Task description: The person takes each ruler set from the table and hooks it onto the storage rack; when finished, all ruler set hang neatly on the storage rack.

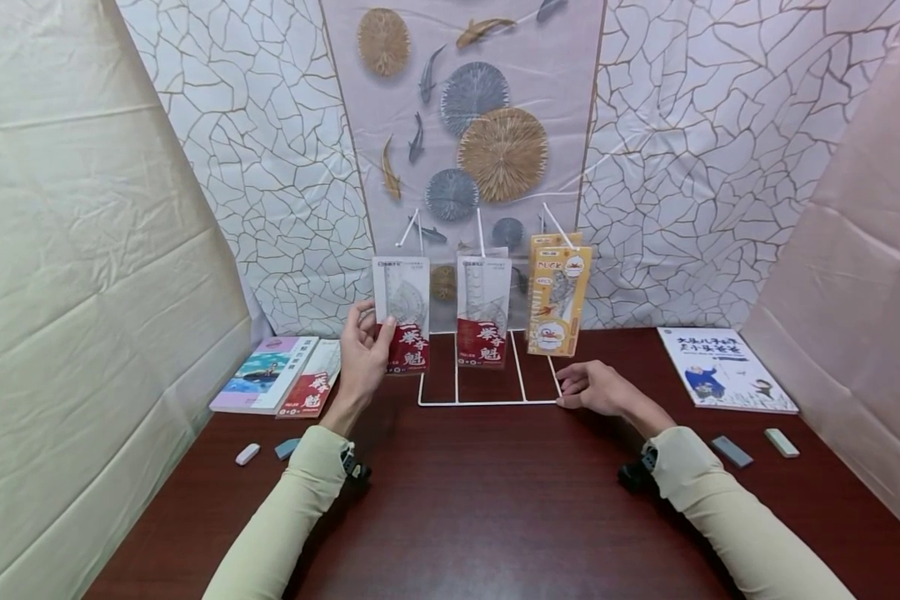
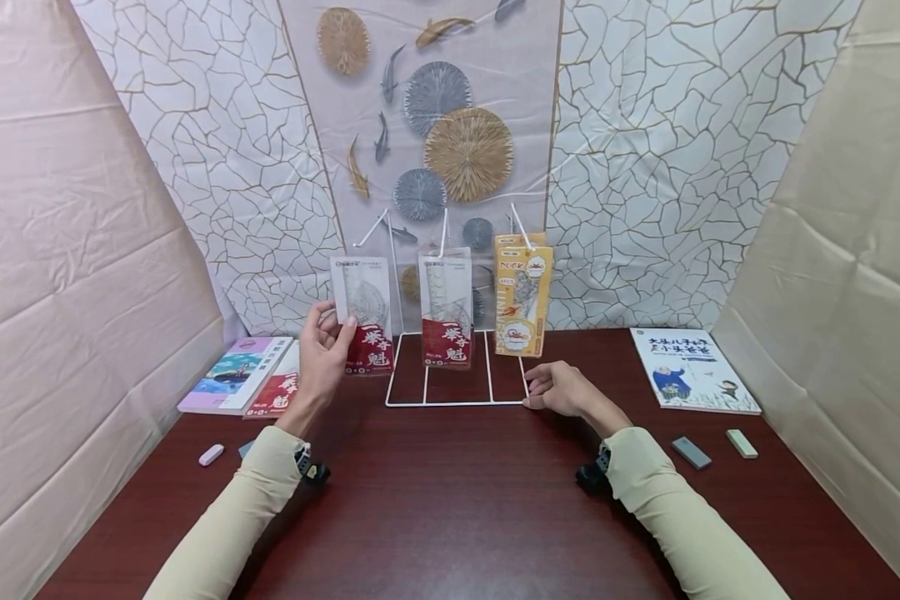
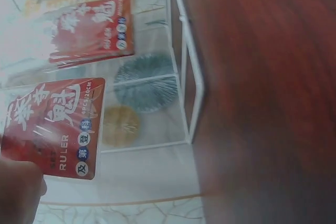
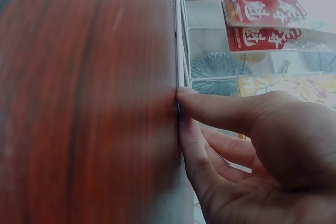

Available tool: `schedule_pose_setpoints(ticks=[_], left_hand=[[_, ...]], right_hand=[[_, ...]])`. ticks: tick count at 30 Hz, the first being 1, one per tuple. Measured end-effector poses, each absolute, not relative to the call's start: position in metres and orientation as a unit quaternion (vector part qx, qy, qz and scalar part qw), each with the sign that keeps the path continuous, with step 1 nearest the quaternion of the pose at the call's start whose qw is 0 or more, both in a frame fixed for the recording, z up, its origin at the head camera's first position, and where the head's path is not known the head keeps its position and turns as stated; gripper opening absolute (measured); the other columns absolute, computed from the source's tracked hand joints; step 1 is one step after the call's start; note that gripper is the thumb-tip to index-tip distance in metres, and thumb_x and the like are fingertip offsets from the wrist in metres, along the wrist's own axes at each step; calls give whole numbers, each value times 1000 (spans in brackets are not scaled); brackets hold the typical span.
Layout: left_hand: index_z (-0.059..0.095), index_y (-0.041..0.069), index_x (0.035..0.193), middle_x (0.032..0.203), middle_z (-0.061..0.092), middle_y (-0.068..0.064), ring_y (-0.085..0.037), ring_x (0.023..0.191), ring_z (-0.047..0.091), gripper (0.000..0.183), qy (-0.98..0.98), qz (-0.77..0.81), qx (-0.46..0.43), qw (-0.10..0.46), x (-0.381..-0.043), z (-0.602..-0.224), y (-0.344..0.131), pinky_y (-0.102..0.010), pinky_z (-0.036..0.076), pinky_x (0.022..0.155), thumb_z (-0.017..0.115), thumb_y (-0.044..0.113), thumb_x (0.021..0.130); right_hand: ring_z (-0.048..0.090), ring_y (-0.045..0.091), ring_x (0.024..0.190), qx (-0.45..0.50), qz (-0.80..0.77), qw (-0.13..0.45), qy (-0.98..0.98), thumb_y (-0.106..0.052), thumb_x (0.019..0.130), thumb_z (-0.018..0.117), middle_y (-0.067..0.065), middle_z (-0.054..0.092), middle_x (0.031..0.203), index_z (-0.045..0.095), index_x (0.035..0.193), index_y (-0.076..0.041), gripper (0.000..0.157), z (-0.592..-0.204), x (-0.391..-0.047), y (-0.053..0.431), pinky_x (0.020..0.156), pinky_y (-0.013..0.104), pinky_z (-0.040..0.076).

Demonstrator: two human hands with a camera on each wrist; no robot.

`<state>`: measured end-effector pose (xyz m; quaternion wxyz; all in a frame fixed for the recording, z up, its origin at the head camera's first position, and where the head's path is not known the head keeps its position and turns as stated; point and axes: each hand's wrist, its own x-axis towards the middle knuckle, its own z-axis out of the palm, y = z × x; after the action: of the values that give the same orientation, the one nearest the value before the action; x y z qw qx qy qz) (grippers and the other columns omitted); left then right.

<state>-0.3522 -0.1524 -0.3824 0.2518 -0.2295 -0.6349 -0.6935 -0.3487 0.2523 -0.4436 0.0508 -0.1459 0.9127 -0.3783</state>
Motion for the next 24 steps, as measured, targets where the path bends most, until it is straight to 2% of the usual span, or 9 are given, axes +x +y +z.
schedule_pose_setpoints(ticks=[5, 14, 18, 24], left_hand=[[48, 3, 130, 123, 69, -22, -22, 94, 70, 33, -632, -689, -234, 265, -354, -378, -149, -32, 62, 75, 60, 11, 100], [48, 2, 129, 123, 69, -23, -18, 90, 70, 33, -630, -698, -220, 258, -355, -379, -149, -29, 62, 74, 61, 8, 99], [49, 2, 129, 123, 69, -23, -21, 90, 69, 32, -630, -698, -217, 262, -357, -378, -148, -28, 61, 73, 61, 8, 99], [47, -2, 133, 125, 68, -25, -35, 98, 68, 36, -626, -710, -202, 253, -365, -379, -144, -31, 61, 76, 59, 5, 99]], right_hand=[[69, 29, 105, -143, -379, 56, 913, -15, 87, 78, 21, 68, 115, 58, 134, 5, 55, -445, -350, 254, 85, 37, 58], [70, 30, 105, -145, -383, 57, 911, -15, 87, 78, 22, 68, 116, 57, 134, 6, 56, -443, -348, 254, 85, 37, 58], [70, 30, 105, -148, -384, 54, 910, -15, 88, 78, 23, 68, 116, 57, 134, 7, 55, -443, -348, 254, 85, 37, 59], [70, 29, 105, -145, -384, 57, 910, -16, 87, 78, 22, 69, 116, 57, 134, 6, 56, -443, -348, 252, 85, 36, 58]])
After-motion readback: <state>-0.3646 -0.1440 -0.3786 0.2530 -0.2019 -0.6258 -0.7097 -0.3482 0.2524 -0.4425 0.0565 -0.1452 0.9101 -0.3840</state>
